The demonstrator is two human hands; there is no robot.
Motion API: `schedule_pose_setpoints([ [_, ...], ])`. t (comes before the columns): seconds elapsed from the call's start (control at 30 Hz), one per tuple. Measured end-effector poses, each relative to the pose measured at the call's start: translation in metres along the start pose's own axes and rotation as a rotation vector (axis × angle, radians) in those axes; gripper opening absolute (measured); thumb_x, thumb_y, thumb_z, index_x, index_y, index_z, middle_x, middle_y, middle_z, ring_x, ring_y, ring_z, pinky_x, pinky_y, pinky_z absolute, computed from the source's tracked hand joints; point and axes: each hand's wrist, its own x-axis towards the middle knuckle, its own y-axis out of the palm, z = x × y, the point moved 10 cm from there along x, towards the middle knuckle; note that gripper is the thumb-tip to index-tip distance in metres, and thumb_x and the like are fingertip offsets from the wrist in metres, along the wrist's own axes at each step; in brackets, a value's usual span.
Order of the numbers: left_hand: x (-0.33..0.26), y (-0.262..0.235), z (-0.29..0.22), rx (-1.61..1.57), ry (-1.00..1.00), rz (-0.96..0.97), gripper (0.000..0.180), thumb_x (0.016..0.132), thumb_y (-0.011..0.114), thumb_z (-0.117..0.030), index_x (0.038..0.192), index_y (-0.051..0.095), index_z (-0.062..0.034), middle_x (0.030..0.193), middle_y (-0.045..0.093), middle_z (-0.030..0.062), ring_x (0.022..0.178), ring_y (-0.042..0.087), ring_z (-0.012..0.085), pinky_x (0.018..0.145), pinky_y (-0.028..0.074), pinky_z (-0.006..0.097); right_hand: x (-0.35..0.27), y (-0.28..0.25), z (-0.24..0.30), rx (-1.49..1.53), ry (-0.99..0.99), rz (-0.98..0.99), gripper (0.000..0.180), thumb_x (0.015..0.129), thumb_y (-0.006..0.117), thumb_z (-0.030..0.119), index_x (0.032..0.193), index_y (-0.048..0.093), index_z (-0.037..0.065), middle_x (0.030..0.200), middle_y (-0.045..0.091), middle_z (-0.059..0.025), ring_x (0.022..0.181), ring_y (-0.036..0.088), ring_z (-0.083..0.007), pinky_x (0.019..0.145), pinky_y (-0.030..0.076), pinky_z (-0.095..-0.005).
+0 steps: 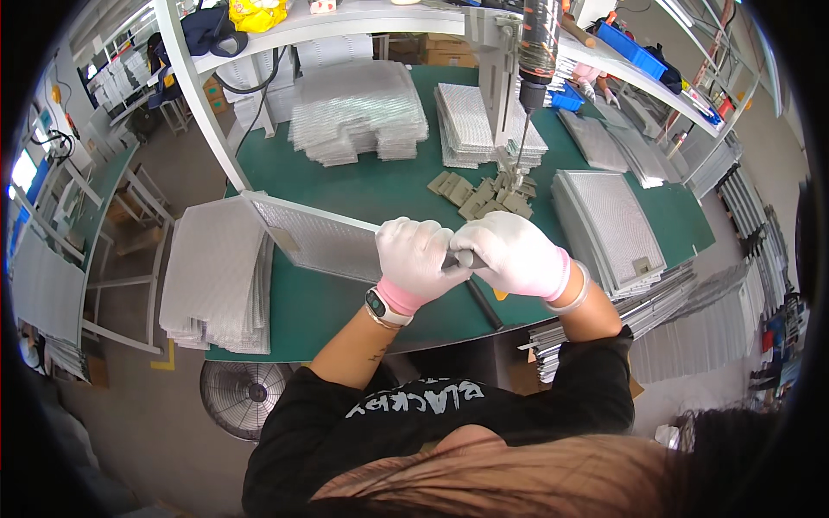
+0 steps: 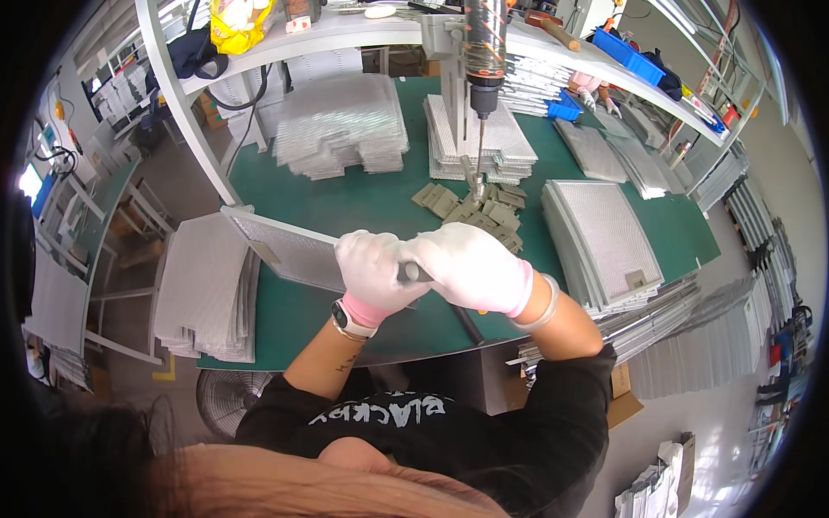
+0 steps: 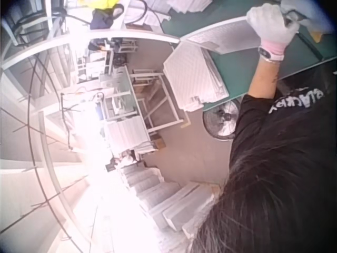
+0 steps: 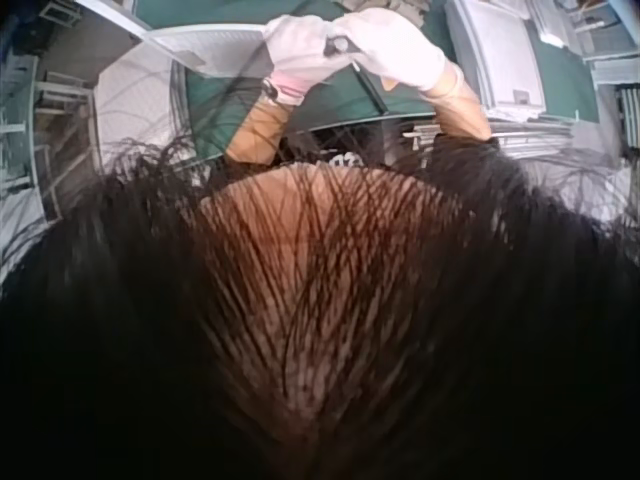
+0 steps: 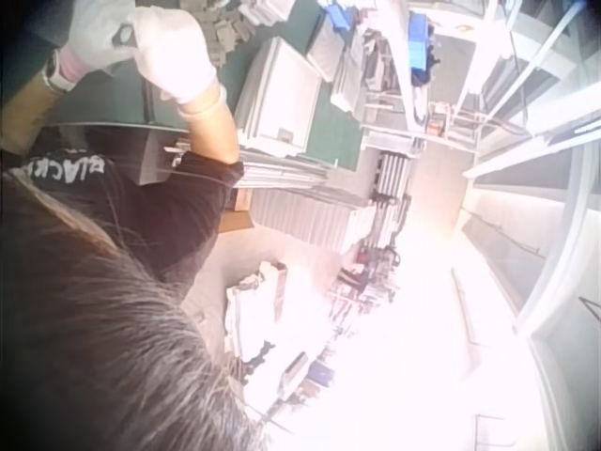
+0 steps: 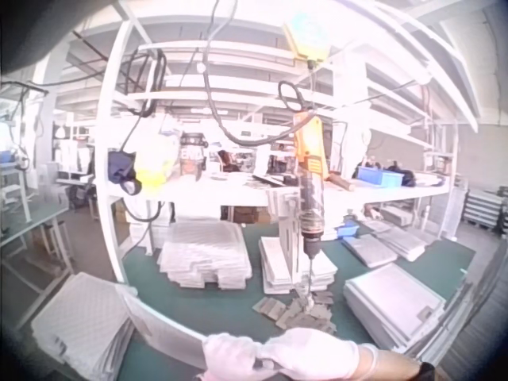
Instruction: Manually assembling metal frames onto mesh air filters using a power drill and a hammer.
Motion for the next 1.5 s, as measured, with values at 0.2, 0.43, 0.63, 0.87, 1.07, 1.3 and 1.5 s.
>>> schedule_pose_setpoints([
  [0.2,0.005,-0.006,-0.002,0.03,0.06,-0.075,0.031,0.06,0.076,-0.033,0.06,0.05,-0.0161,0.059,0.04,0.0006,0.051,0.045,0.0216,0.053,0.036,0.037,0.013,-0.002,0.002,0.031,-0.063,0.111,0.038,0.069,0.074,0.001,0.103,0.057,0.007,0.072,0.06,-0.0054,0.067,0.062,-0.026,0.06,0.049,-0.0362],
  [0.43,0.01,0.007,0.0,0.036,0.039,-0.021,0.023,0.054,0.075,-0.024,0.063,0.056,-0.0156,0.055,0.039,-0.0001,0.049,0.043,0.0215,0.052,0.033,0.037,0.018,-0.071,-0.04,1.106,-0.05,-0.854,0.039,0.108,0.033,0.042,0.122,0.052,0.01,0.066,0.052,-0.0083,0.045,0.038,-0.0115,0.046,0.035,-0.0235],
  [0.63,0.009,-0.001,-0.003,0.011,0.063,-0.11,0.021,0.054,0.076,-0.023,0.07,0.066,-0.0142,0.054,0.04,-0.0014,0.048,0.045,0.0209,0.051,0.035,0.037,0.043,-0.033,-0.052,1.143,0.086,-0.64,0.034,0.108,0.036,0.035,0.126,0.049,0.009,0.082,0.061,-0.0111,0.056,0.045,-0.0084,0.046,0.032,-0.0201],
  [0.87,0.007,0.0,-0.003,0.023,0.071,-0.082,0.022,0.055,0.077,-0.024,0.071,0.066,-0.014,0.055,0.04,-0.0018,0.048,0.044,0.0199,0.049,0.035,0.036,0.048,-0.025,-0.056,1.175,0.129,-0.585,0.038,0.107,0.038,0.042,0.124,0.049,0.01,0.086,0.062,-0.0112,0.057,0.046,-0.0079,0.046,0.031,-0.02],
  [1.07,0.007,-0.001,-0.005,0.016,0.069,-0.084,0.022,0.055,0.077,-0.024,0.071,0.066,-0.0145,0.056,0.039,-0.0023,0.049,0.045,0.0194,0.049,0.035,0.036,0.056,-0.028,-0.052,1.138,0.079,-0.571,0.038,0.108,0.037,0.038,0.119,0.048,0.004,0.097,0.061,-0.0142,0.058,0.049,-0.0112,0.051,0.039,-0.0222],
  [1.3,0.004,-0.002,-0.003,0.015,0.061,-0.074,0.022,0.054,0.077,-0.024,0.071,0.066,-0.0143,0.057,0.041,-0.0022,0.051,0.046,0.0202,0.052,0.036,0.036,0.054,-0.01,-0.074,1.346,0.455,-0.585,0.055,0.106,0.029,0.053,0.124,0.053,0.007,0.093,0.061,-0.0175,0.05,0.047,-0.0129,0.044,0.036,-0.025],
  [1.5,0.005,-0.004,-0.006,0.008,0.074,-0.103,0.022,0.054,0.077,-0.023,0.071,0.066,-0.0146,0.059,0.042,-0.002,0.052,0.046,0.0206,0.052,0.036,0.037,0.055,-0.011,-0.065,1.166,0.316,-0.598,0.055,0.105,0.028,0.056,0.128,0.048,0.011,0.109,0.06,-0.0207,0.052,0.045,-0.011,0.048,0.036,-0.0214],
])
